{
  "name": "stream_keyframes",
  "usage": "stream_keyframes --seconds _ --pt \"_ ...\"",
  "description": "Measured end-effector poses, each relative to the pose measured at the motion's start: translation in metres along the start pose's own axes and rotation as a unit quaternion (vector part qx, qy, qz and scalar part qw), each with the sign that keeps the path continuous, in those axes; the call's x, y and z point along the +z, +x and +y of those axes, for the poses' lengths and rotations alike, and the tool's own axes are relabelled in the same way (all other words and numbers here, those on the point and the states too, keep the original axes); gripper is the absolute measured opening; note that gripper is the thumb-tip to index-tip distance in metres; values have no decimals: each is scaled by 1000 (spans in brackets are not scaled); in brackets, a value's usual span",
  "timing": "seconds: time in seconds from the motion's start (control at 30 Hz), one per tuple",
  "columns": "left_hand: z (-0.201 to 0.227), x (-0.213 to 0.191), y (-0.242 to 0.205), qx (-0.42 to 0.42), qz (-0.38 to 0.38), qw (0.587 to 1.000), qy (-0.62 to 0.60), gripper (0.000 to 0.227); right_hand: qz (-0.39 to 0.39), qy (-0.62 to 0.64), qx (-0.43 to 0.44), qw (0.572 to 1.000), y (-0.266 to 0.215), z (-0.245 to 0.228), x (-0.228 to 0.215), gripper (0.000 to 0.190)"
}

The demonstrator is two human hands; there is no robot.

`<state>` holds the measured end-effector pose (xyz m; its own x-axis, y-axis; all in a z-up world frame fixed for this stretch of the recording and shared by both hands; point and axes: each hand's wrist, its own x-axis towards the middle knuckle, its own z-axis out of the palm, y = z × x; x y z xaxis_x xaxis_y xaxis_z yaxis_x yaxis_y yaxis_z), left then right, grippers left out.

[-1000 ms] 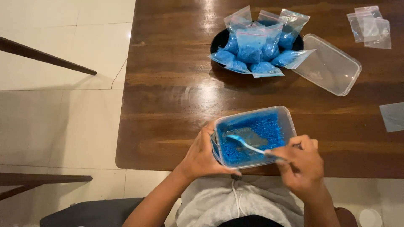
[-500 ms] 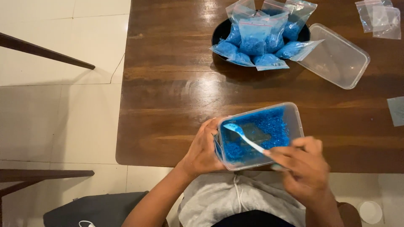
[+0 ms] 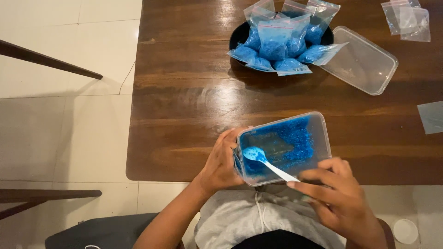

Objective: The person is bagging blue granular material into small plastic zip-lock bags using a small plastic spoon.

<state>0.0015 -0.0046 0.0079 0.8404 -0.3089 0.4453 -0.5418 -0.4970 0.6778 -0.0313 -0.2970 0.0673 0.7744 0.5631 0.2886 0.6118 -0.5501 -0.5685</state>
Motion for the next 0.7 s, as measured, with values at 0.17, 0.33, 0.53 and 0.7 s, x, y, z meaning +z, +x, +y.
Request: stream_keyframes --seconds 0.17,0.33,0.53,0.7 --pt "2 -2 2 1 3 1000 -11 103 -15 43 -10 999 -1 9 0 25" --pt "5 -3 2 -1 5 1000 -26 90 171 71 85 979 -7 10 -4 27" --pt "0 2 -2 37 14 999 -6 89 214 -54 126 967 -9 23 -1 25" --pt "-2 3 -5 30 -7 1000 1 91 199 -13 226 954 11 -17 12 24"
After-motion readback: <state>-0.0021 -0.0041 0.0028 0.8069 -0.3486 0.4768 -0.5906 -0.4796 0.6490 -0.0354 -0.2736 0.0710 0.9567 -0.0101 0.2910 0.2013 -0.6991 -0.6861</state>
